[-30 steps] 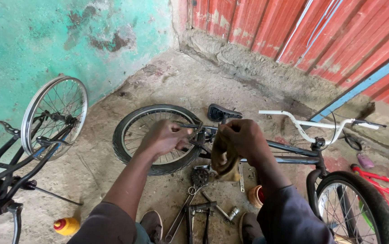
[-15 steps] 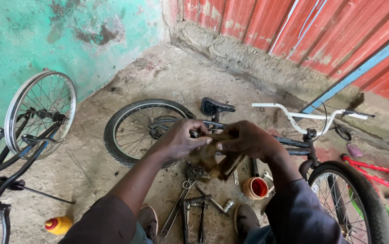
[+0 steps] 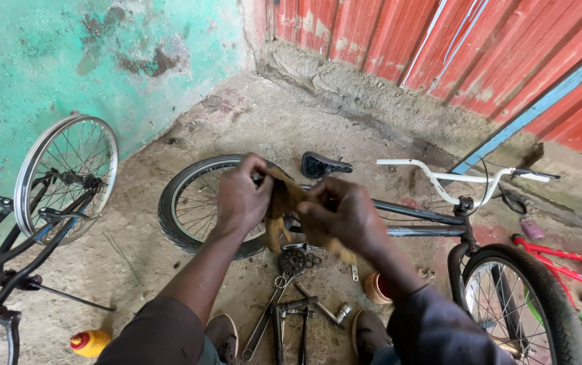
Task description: The person applies red grease to the bottom bracket of a bicycle frame and then wipes the crankset and chainrings with a cloth. They handle the crankset and chainrings, cleaning them thoroughly before placing them back on the floor.
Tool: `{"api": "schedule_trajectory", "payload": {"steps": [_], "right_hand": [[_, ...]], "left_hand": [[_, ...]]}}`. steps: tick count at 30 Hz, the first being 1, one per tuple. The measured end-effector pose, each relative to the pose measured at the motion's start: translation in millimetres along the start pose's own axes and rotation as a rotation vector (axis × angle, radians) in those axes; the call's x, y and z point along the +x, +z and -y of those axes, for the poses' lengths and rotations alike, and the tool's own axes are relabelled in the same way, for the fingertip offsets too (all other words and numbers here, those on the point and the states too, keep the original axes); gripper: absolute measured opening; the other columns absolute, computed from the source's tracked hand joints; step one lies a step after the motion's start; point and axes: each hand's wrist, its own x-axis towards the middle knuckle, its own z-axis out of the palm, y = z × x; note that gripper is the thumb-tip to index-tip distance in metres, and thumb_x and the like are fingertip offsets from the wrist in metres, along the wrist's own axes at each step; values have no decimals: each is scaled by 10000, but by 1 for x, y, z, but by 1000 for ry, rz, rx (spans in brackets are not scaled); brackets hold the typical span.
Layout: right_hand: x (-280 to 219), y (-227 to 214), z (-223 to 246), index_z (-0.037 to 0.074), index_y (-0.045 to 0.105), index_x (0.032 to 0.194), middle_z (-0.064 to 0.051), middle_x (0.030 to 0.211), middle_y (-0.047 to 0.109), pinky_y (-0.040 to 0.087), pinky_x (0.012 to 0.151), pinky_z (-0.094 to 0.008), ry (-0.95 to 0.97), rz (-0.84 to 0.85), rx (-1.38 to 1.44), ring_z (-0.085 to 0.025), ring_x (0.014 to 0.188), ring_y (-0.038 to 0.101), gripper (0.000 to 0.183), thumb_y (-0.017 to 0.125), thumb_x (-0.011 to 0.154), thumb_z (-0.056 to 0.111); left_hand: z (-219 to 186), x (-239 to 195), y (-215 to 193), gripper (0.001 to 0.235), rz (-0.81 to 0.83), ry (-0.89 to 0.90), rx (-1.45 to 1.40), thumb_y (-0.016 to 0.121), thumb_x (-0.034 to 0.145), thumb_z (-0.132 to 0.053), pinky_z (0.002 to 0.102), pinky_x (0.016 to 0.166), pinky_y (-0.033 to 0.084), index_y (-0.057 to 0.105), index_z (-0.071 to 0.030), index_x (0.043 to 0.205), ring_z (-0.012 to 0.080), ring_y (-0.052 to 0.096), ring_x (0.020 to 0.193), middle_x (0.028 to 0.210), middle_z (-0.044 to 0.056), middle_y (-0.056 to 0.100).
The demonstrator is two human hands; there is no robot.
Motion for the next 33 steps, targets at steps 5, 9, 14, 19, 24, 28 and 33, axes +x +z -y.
{"api": "schedule_trajectory", "payload": {"steps": [5,9,14,19,24,28,33], "right_hand": [[-10,65,-8,37,787,1007,-137,754,720,560,553,-319,-269,-192,144,-226,615,689,196,831,855,154],[-10,80,3,159,826,1029,-97,873,707,586,630,-353,-506,-163,8,-285,709,706,207,817,877,299],[9,40,-12,136,816,992,-106,810,667,559,592,-367,-599,-352,-134,-276,640,644,268,685,949,366],[13,31,29,0,578,1412,-336,1343,568,359,1118,-677,-423,-432,-80,-528,1280,527,594,343,1075,429],[7,67,28,-70,313,1560,-381,1581,328,87,1211,-694,-314,-90,-191,-557,1475,260,872,258,1033,623],[3,73,22,-43,298,1574,-371,1585,328,136,1190,-699,-265,-51,-164,-571,1456,277,839,265,1034,599],[6,81,21,38,253,1616,-340,1598,328,282,1129,-715,-146,22,-69,-611,1398,327,757,286,1039,527]], "left_hand": [[-15,-10,19,138,-155,-413,-754,640,959,-190,378,742,574,669,-60,999,283,731,831,902,165,750],[-24,-21,25,209,-57,-414,-1124,592,991,-162,362,817,565,663,6,1091,323,727,910,1008,214,755],[-33,-20,38,200,110,-229,-1515,598,1017,-188,368,876,590,616,-24,1129,334,723,983,1070,204,740],[-40,-22,50,205,279,-26,-1903,605,1044,-215,374,934,615,570,-55,1168,344,718,1057,1131,192,725],[-44,-22,61,232,548,284,-2389,614,1079,-250,382,1011,648,509,-97,1219,358,712,1155,1212,177,705],[-15,-21,71,386,78,102,-1684,601,1007,-443,225,614,524,581,-74,894,89,607,653,766,20,616],[50,-3,115,406,9,-29,-1357,360,1071,-412,256,532,389,490,-62,912,109,410,591,766,4,429]]}}
